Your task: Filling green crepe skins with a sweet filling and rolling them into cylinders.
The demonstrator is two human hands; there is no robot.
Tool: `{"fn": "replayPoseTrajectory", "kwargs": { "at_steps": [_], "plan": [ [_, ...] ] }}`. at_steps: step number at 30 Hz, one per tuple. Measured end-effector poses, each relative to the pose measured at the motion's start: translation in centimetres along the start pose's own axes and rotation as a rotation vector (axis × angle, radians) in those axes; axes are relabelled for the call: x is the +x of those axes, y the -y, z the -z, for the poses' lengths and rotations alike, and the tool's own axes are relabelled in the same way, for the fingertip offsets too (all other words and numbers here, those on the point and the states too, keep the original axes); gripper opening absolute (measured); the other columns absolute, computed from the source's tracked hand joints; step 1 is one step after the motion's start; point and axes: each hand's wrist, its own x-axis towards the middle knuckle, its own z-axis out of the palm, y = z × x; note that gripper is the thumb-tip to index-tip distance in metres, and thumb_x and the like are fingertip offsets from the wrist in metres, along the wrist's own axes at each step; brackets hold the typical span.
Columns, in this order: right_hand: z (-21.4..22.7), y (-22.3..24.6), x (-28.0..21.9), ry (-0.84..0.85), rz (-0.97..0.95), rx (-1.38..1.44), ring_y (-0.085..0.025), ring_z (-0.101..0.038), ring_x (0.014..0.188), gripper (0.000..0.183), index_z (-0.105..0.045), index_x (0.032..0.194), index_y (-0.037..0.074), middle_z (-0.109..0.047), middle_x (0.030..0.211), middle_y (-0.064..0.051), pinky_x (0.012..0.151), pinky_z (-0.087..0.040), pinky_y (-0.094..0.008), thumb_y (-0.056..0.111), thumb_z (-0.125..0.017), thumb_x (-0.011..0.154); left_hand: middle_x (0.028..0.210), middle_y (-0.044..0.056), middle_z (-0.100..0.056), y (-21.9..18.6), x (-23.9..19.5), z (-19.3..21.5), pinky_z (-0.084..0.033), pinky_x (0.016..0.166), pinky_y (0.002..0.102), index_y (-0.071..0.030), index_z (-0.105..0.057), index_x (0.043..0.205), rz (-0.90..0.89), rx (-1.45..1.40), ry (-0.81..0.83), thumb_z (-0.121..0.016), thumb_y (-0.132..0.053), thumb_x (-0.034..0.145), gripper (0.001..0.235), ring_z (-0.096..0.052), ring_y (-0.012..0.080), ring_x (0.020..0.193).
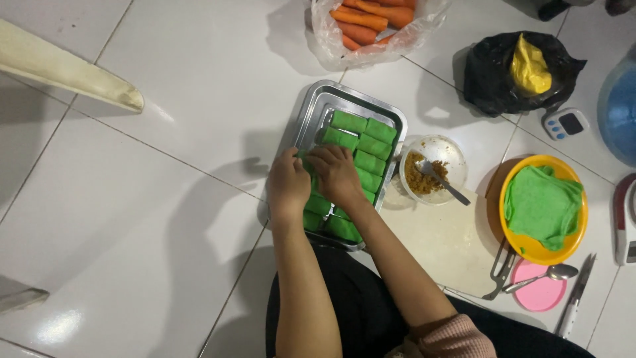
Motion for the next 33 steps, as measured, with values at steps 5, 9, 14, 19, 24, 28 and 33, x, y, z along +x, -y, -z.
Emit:
{"fn": "replayPoseTrajectory", "kwargs": {
  "at_steps": [5, 9, 14, 19, 24, 28, 33],
  "plan": [
    [6.1, 0.7, -2.9, -0.169, -0.175, 0.250, -0.034, -0.064, 0.109, 0.032, -0.073, 0.113, 0.010, -0.068, 0.112, -0.008, 0.092, -0.050, -0.043, -0.003, -0.055, 0.090, 0.132, 0.024, -0.062, 1.3, 0.9, -1.4, -0.051, 0.104, 0.054, 0.001, -0.051, 0.144, -0.032, -0.011, 0.003, -0.035, -0.015, 0.106, 0.045, -0.060, 0.0391, 0.127],
    [10.1, 0.6, -9.2, -0.236, -0.251, 0.293, -0.035, -0.068, 0.099, 0.031, -0.075, 0.108, 0.007, -0.071, 0.103, -0.009, 0.088, -0.053, -0.044, -0.012, -0.059, 0.088, 0.138, 0.029, -0.059, 0.9, 0.1, -2.9, -0.047, 0.106, 0.059, 0.000, -0.046, 0.149, -0.082, 0.210, 0.130, -0.037, -0.020, 0.101, 0.053, -0.058, 0.0444, 0.130],
    [15.2, 0.9, -16.9, -0.150, -0.486, 0.330, -0.029, -0.070, 0.098, 0.029, -0.077, 0.101, 0.005, -0.074, 0.095, -0.008, 0.088, -0.055, -0.040, -0.015, -0.060, 0.088, 0.148, 0.029, -0.047, 6.0, 5.5, -9.7, -0.045, 0.106, 0.061, -0.003, -0.035, 0.155, -0.104, 0.487, 0.178, -0.050, -0.026, 0.096, 0.065, -0.052, 0.0455, 0.135],
    [19.4, -0.4, -22.3, -0.138, -0.685, 0.402, -0.026, -0.072, 0.098, 0.029, -0.078, 0.103, 0.009, -0.076, 0.095, -0.007, 0.086, -0.058, -0.038, -0.012, -0.062, 0.090, 0.160, 0.032, -0.029, 1.2, -1.2, -13.1, -0.030, 0.113, 0.067, -0.003, -0.021, 0.163, -0.190, 0.713, 0.155, -0.055, -0.030, 0.098, 0.078, -0.037, 0.0479, 0.145],
    [25.2, -2.6, -25.8, 0.043, -0.815, 0.382, -0.031, -0.074, 0.095, 0.014, -0.077, 0.104, 0.005, -0.077, 0.096, -0.014, 0.087, -0.060, -0.042, 0.002, -0.071, 0.092, 0.140, 0.029, -0.059, -2.1, -10.8, -18.2, -0.044, 0.109, 0.060, -0.002, -0.048, 0.148, -0.555, 0.694, 0.689, -0.046, -0.026, 0.103, 0.051, -0.057, 0.0440, 0.132],
    [29.8, -5.5, -29.2, 0.221, -0.888, 0.371, -0.040, -0.074, 0.096, 0.017, -0.076, 0.108, -0.001, -0.077, 0.099, -0.024, 0.087, -0.059, -0.048, 0.004, -0.070, 0.092, 0.132, 0.025, -0.064, -5.9, -19.2, -19.3, -0.049, 0.103, 0.055, -0.001, -0.053, 0.145, -0.748, 0.655, 0.721, -0.051, -0.017, 0.102, 0.047, -0.063, 0.0412, 0.123],
    [32.4, -9.5, -33.4, 0.345, -1.038, 0.292, -0.045, -0.071, 0.106, 0.025, -0.075, 0.115, 0.000, -0.075, 0.106, -0.029, 0.095, -0.056, -0.051, 0.006, -0.065, 0.092, 0.123, 0.021, -0.067, -5.9, -22.4, -23.9, -0.047, 0.105, 0.048, 0.002, -0.061, 0.135, -0.876, 0.615, 0.723, -0.050, -0.008, 0.102, 0.036, -0.064, 0.0366, 0.118]
  ]
}}
